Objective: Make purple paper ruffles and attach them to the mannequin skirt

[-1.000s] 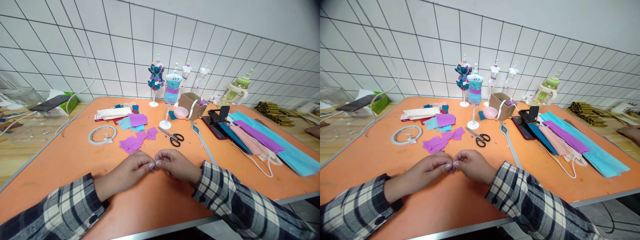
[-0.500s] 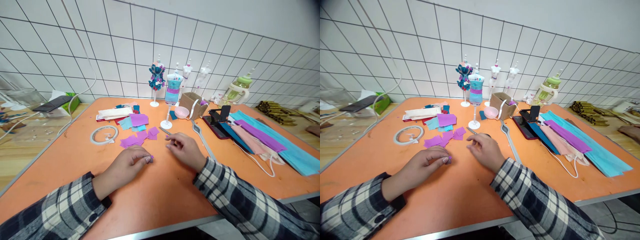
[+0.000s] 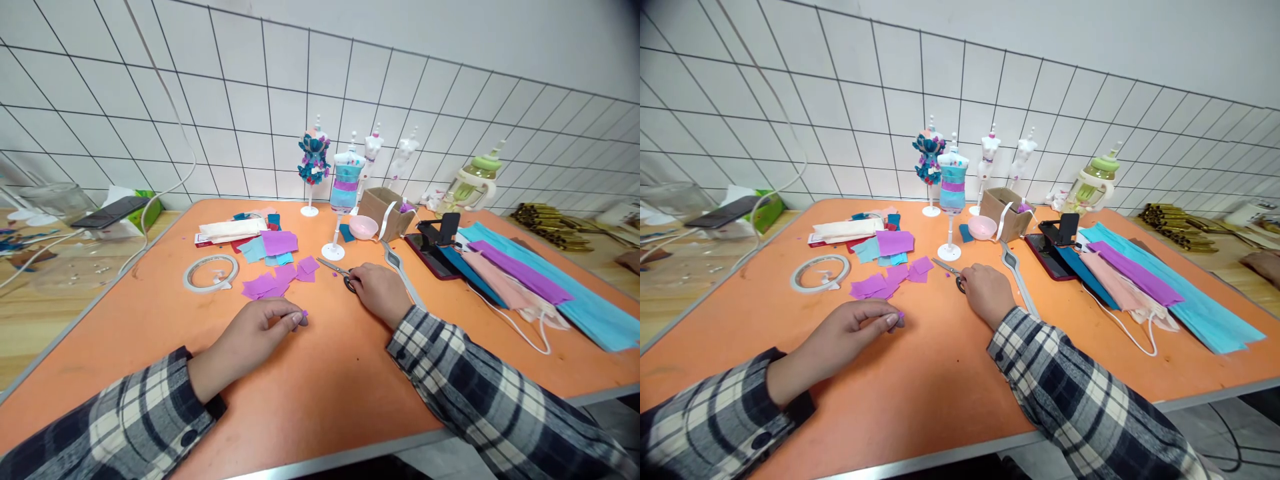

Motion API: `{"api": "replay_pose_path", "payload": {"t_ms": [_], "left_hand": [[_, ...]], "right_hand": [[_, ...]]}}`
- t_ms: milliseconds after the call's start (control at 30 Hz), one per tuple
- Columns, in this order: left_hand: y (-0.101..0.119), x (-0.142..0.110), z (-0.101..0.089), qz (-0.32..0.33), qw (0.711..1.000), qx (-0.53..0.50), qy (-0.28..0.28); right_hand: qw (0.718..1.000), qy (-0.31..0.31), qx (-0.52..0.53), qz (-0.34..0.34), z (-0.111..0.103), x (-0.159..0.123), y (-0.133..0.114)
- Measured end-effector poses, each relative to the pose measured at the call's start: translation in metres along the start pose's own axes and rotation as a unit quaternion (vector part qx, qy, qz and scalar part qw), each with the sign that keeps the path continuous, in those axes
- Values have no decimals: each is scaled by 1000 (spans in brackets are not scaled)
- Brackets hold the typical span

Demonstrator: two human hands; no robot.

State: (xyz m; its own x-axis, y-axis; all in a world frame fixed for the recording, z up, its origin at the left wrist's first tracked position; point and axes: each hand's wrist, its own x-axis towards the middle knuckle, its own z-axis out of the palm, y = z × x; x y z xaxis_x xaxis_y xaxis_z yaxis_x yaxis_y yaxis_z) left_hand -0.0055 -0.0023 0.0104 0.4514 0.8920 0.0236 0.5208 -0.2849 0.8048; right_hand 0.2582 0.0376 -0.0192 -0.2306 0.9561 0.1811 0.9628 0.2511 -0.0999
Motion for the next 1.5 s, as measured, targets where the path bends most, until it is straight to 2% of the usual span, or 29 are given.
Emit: {"api": "replay_pose_path", "payload": {"t_ms": [100, 167, 233, 267, 300, 367, 433, 500, 600, 700, 800, 1067, 1267, 1500], "left_hand": [[-1, 0, 0, 1, 1000, 0, 7], [-1, 0, 1, 3, 1000, 0, 17], [-2, 1, 1, 6, 1000, -1, 26], [-3, 2, 1, 8, 1000, -2, 29], [-3, 2, 2, 10, 999, -3, 33], [-4, 4, 3, 15, 999, -4, 41], [-5, 4, 5, 20, 998, -2, 52], [-6, 5, 8, 25, 998, 4, 59], [-6, 4, 11, 41, 996, 27, 69], [-7, 2, 12, 76, 991, 69, 83], [-6, 0, 12, 116, 983, 110, 87], [-5, -5, 9, 180, 961, 186, 98], [-5, -3, 8, 192, 954, 212, 97], [-6, -2, 7, 199, 957, 196, 75]], "right_hand": [[1000, 10, -2, 15, 3, 3, 2], [999, 41, 17, 28, 1, 3, 1], [987, 100, 117, 40, -3, 0, -4], [969, 127, 207, 41, -6, -3, -10], [940, 131, 313, 40, -8, -7, -17], [850, 45, 525, 19, -11, -18, -37], [765, -19, 643, 18, -10, -28, -58], [704, -46, 708, 36, -8, -35, -75], [647, -80, 753, 88, -5, -37, -88], [612, -91, 774, 137, -5, -35, -89], [610, -101, 772, 146, -5, -35, -88], [651, -110, 736, 151, 1, -35, -84], [659, -101, 731, 145, 1, -36, -86], [665, -83, 726, 153, 1, -38, -87]]}}
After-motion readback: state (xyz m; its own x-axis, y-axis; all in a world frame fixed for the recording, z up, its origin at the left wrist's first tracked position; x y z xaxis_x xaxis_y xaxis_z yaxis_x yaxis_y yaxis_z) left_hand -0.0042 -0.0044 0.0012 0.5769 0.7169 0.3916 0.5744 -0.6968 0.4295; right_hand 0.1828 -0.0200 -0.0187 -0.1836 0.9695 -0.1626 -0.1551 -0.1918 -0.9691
